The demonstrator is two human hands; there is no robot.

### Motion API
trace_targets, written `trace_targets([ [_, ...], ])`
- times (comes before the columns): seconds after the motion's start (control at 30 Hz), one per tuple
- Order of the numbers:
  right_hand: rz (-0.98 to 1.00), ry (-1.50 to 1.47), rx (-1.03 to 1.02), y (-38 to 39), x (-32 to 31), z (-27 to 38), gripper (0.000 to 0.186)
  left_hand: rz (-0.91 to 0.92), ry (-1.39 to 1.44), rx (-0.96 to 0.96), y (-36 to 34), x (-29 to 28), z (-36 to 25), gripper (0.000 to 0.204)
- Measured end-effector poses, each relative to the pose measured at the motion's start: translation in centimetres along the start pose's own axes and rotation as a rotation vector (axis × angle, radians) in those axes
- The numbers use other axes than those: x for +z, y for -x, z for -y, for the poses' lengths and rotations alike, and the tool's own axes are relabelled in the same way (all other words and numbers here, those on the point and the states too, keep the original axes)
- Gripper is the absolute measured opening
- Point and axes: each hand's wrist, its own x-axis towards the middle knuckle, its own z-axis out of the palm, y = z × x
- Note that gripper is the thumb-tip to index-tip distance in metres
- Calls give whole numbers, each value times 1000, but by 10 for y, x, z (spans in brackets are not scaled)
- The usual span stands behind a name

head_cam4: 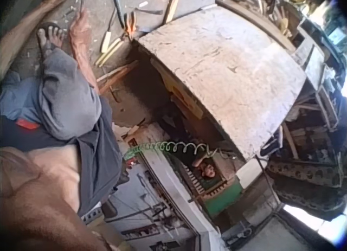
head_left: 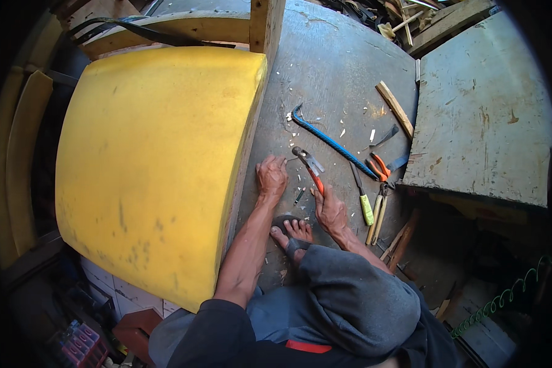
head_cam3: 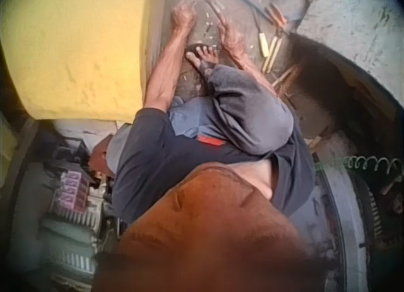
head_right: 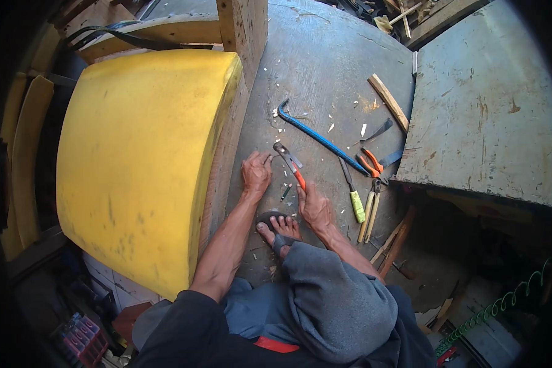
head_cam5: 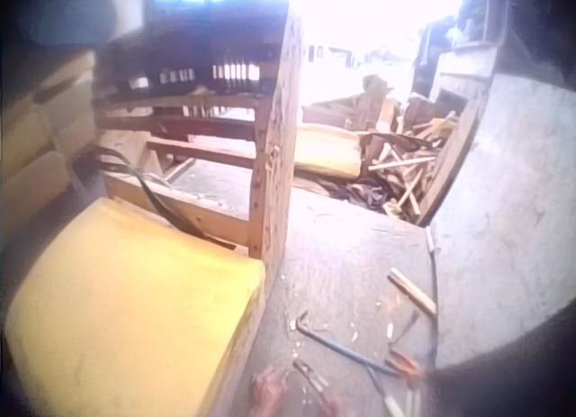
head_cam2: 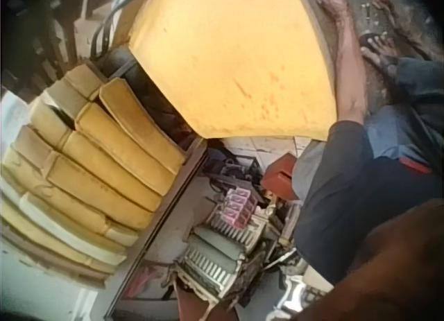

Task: The person repairs a wooden chair frame by hammering nails into the joints and using a crowbar to adjust the structure. They also measure the frame with a tape measure and attach a yellow foam cushion to the seat.

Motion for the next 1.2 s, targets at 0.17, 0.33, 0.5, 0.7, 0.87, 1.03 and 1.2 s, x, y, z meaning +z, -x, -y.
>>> trace_targets([
  [0.17, 40, -9, 61, 3, 3, -6, 26, 54, 34, -39, 7, -4, 1, 16],
  [0.33, 42, 9, 23, 0, 6, -12, 27, 88, 67, -73, 1, -5, -4, 16],
  [0.5, 5, -69, 88, -3, -7, 5, 26, 122, 71, -121, -6, -8, -4, 15],
  [0.7, -74, -145, 39, -4, -12, 6, 26, 40, 117, -147, -4, -9, -9, 13],
  [0.87, -67, -127, 40, -4, -5, 0, 27, 69, 132, -259, -9, -10, -11, 10],
  [1.03, -88, -44, -13, -1, 9, -9, 28, 52, 122, -258, -9, -5, -8, 9],
  [1.2, -73, -75, -31, -5, 20, -17, 30, 84, 127, -342, -12, -6, -12, 9],
])
